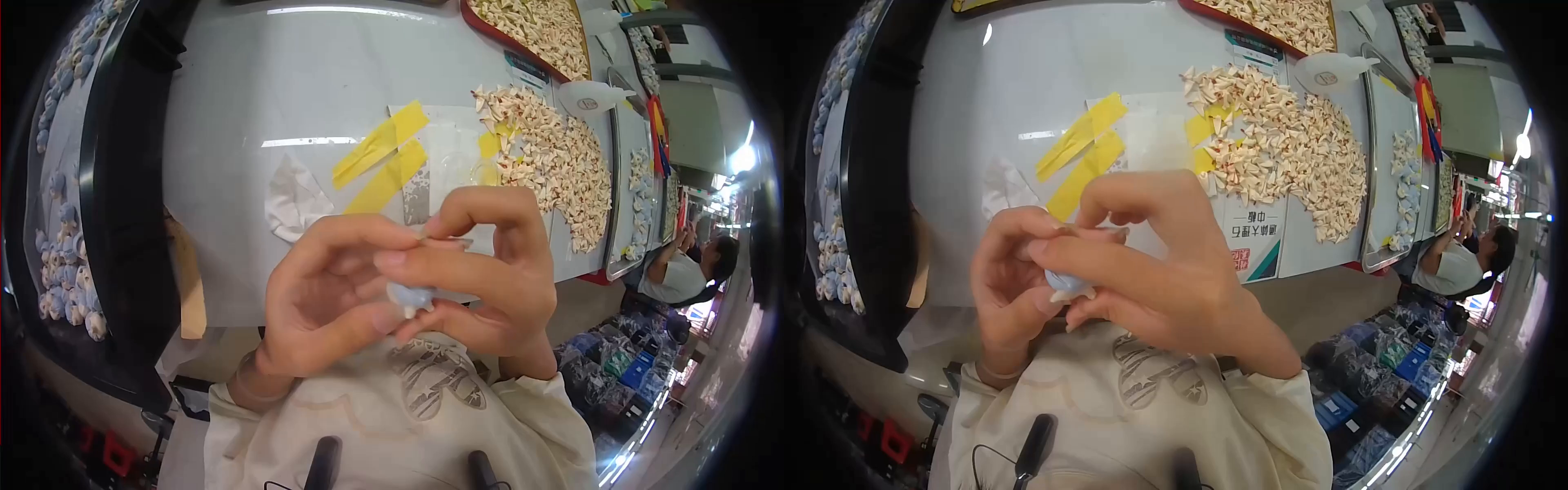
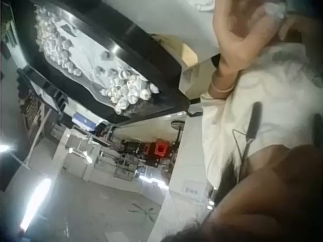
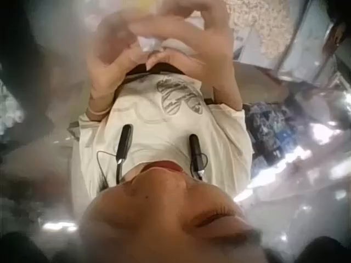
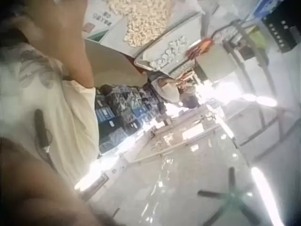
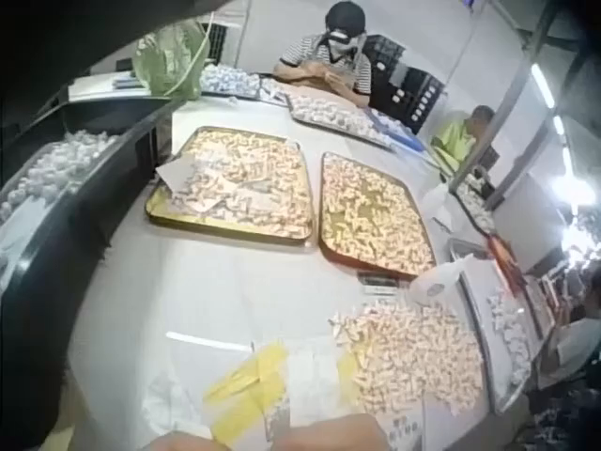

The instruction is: The person applies glue from a glue bottle to small plastic components and then assembles them by hand.

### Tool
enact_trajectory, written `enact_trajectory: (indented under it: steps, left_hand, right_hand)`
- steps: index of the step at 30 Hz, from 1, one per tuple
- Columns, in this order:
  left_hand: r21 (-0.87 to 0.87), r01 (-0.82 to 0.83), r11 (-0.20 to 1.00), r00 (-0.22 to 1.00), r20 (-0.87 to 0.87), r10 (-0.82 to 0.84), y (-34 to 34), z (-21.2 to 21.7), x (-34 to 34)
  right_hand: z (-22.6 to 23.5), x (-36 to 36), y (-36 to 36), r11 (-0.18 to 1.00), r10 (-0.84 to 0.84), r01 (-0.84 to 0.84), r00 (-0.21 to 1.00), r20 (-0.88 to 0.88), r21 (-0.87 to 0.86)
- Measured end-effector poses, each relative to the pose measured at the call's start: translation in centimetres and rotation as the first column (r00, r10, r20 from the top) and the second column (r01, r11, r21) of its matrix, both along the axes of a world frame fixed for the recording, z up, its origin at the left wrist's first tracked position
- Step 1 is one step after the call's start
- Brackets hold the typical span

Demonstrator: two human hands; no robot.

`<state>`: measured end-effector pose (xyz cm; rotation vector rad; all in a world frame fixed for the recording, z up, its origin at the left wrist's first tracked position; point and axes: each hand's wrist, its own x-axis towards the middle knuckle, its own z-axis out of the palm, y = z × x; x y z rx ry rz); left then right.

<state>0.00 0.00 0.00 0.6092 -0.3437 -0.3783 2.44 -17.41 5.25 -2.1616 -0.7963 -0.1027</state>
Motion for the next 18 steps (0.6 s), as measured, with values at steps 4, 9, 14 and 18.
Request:
enact_trajectory:
  steps: [4,9,14,18]
  left_hand:
    - [-0.033,-0.012,0.999,0.999,-0.051,0.01,-0.1,0.3,0.1]
    - [0.06,-0.046,0.997,0.998,0.044,0.044,-0.3,-0.1,0.2]
    - [0.04,-0.07,0.997,0.996,-0.06,0.072,-0.5,0.3,-0.2]
    - [0.307,-0.155,0.939,0.957,-0.19,0.22,-1.0,1.3,-0.6]
  right_hand:
    - [-0.2,-0.2,0.3,0.997,-0.062,0.06,0.997,0.044,0.038]
    - [0.0,-0.6,0.5,0.99,-0.122,0.117,0.99,0.071,0.078]
    - [-0.2,-0.5,0.6,0.992,-0.122,0.114,0.98,0.157,0.061]
    - [-0.4,-0.5,0.7,0.99,-0.134,0.123,0.971,0.197,0.067]
